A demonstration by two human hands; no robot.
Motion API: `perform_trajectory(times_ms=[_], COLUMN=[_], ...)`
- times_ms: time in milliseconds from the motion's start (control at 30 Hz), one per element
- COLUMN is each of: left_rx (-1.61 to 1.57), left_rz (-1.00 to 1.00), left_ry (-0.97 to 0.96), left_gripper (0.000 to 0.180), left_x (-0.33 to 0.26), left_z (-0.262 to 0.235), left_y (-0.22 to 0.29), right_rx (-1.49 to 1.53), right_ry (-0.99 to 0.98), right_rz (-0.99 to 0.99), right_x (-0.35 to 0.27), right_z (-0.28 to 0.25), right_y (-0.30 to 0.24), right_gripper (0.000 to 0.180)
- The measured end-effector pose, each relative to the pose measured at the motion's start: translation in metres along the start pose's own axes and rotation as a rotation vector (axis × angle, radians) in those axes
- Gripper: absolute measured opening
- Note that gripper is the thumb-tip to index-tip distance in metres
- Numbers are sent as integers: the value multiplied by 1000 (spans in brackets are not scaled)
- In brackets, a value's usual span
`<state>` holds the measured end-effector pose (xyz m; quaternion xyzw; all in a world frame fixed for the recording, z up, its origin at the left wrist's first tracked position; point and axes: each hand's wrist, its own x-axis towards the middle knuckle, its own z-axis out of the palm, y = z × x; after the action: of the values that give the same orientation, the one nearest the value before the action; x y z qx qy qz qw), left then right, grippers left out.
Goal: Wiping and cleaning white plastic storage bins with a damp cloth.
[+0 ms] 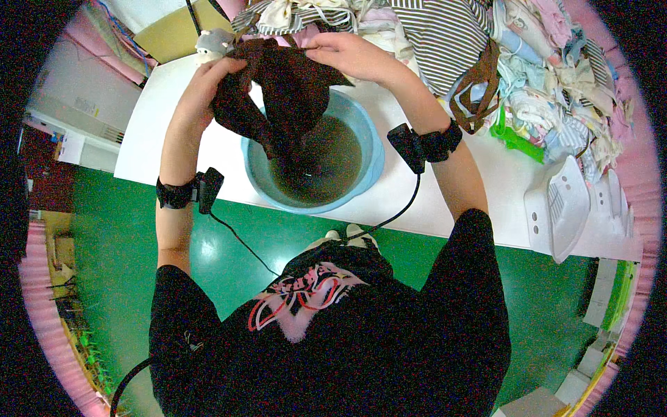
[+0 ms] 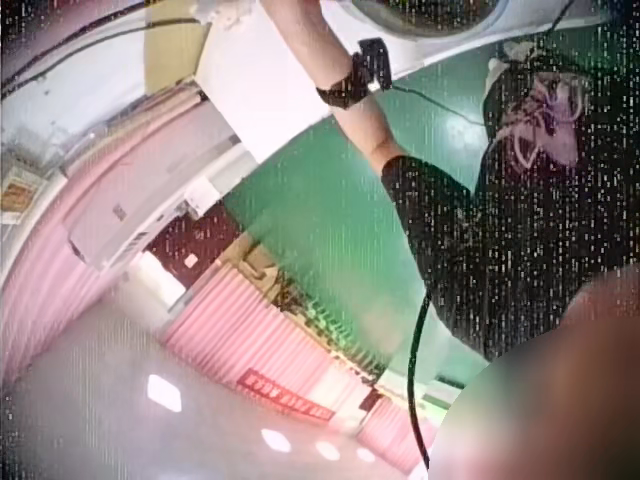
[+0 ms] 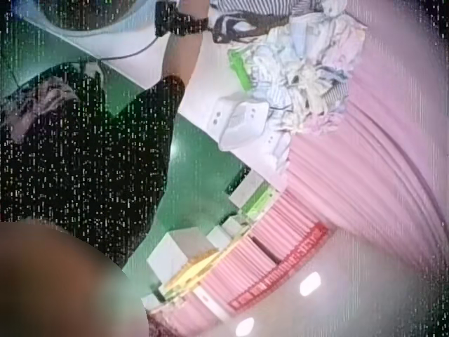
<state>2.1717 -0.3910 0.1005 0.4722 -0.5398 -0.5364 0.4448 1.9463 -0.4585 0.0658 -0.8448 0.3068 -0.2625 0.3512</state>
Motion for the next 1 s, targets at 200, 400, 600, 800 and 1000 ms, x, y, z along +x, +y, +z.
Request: perform_trajectory(times_ms=[200, 400, 600, 800, 1000], left_rx=[-41, -38, 347, -215, -499], left_rz=[92, 220, 414, 157, -189], left_ry=[27, 45, 142, 148, 245], left_gripper=[29, 33, 34, 42, 55], left_x=[19, 32, 19, -4, -19], left_z=[-1, 8, 15, 11, 3], left_y=[8, 11, 12, -31, -150], right_rx=[365, -172, -147, 41, 43], right_ry=[-78, 276, 462, 254, 252], right_rz=[-43, -50, -51, -25, -30], right_x=[3, 18, 37, 33, 33], right_z=[19, 28, 41, 39, 27], right_y=[-46, -74, -43, -31, -30], right_gripper=[51, 85, 62, 44, 42])
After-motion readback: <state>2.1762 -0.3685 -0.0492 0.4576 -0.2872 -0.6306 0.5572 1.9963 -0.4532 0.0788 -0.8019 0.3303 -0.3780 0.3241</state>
